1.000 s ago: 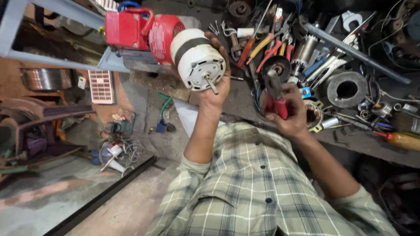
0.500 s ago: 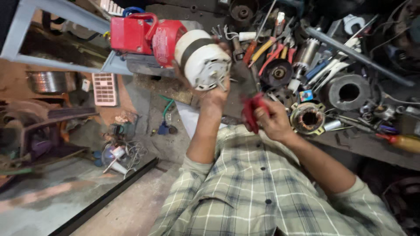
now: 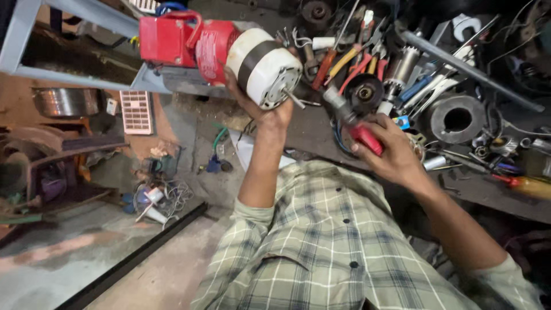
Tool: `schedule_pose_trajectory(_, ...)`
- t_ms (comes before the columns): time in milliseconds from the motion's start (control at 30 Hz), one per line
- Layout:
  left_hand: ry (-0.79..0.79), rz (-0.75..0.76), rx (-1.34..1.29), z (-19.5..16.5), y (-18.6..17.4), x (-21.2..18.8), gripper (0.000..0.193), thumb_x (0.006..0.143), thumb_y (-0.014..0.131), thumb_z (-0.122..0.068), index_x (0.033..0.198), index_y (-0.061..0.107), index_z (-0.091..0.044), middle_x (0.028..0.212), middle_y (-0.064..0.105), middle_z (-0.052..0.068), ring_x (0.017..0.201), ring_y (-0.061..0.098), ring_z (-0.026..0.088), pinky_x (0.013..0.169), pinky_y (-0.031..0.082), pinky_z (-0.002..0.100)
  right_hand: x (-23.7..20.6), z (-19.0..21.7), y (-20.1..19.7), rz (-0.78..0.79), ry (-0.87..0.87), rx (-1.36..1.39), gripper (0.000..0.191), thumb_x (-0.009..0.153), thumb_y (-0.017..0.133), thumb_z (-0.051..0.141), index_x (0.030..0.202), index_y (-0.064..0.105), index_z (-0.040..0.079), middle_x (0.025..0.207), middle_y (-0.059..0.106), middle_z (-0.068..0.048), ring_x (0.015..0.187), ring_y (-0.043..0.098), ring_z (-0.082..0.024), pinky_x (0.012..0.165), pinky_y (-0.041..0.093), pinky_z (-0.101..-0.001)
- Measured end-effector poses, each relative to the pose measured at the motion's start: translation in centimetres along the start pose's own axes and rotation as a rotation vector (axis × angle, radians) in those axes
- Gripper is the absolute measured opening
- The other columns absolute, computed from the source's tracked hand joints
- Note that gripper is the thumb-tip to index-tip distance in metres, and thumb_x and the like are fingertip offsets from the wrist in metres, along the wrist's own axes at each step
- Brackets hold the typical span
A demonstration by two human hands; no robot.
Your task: The person uses pliers to strip and adjust wires on a white cylindrical electrical component, then wipes it with a cloth. They later walk to a water dispenser and operate the tap.
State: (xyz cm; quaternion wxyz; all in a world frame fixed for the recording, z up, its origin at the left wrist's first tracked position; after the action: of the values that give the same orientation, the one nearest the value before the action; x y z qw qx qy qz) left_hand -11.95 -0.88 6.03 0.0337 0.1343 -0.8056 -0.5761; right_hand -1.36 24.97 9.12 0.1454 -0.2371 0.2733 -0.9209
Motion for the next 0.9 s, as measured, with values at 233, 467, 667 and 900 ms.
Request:
schedule_pose_trajectory(233,-0.024,-0.047,0.136,-0.3,-2.1,-0.5,0.084,0.090,0.064,-0.067,0.143,0.051,-0.003,0.127,0.067,0.019,0.109,0.068,0.040,0.097,0.058,0.056,-6.9,-7.7,4.4,0.423,1.026,0.303,0.029,0.087,0.079,0.029,0.099,0.068,0.004,0.085,0.065,-0.016,0.076,0.063,-0.029,0.069,0.049,-0.0382)
schedule_pose_trajectory(467,0.044,-0.151,0.262,-1.1,-4.9,-0.9,0.078,0.093,0.065,-0.063,0.142,0.052,-0.004,0.130,0.064,0.013,0.112,0.068,0.029,0.093,0.059,0.047,-1.7,1.7,0.6,0.142,0.082,-0.109,0.037,0.079,0.083,0.026,0.100,0.063,0.003,0.109,0.064,-0.014,0.114,0.058,-0.036,0.096,0.045,-0.0489)
schedule_pose_trajectory(667,0.148,-0.169,0.372,-1.8,-5.5,-0.8,0.073,0.095,0.067,-0.057,0.140,0.053,-0.003,0.129,0.064,0.011,0.114,0.067,0.025,0.095,0.058,0.043,0.7,3.7,0.0,0.091,0.104,-0.263,0.041,0.076,0.088,0.027,0.103,0.068,0.002,0.111,0.063,-0.015,0.112,0.057,-0.038,0.094,0.044,-0.0522)
schedule_pose_trajectory(900,0.149,-0.182,0.344,-1.8,-6.4,-1.0,0.071,0.093,0.069,-0.055,0.139,0.052,-0.004,0.128,0.064,0.010,0.115,0.066,0.024,0.095,0.058,0.042,0.0,3.1,1.0,0.110,0.134,-0.272,0.041,0.077,0.088,0.027,0.102,0.070,0.001,0.107,0.063,-0.016,0.106,0.056,-0.038,0.090,0.046,-0.0497)
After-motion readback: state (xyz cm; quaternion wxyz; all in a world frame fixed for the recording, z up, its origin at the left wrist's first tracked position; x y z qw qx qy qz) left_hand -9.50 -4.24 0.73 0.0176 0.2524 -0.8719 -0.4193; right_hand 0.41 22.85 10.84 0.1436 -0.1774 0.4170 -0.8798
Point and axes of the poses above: each hand's wrist, its own x-axis towards the middle knuckle, its own y-axis out of the palm, z = x × y, the point moved 9 cm from there along x, towards the middle knuckle
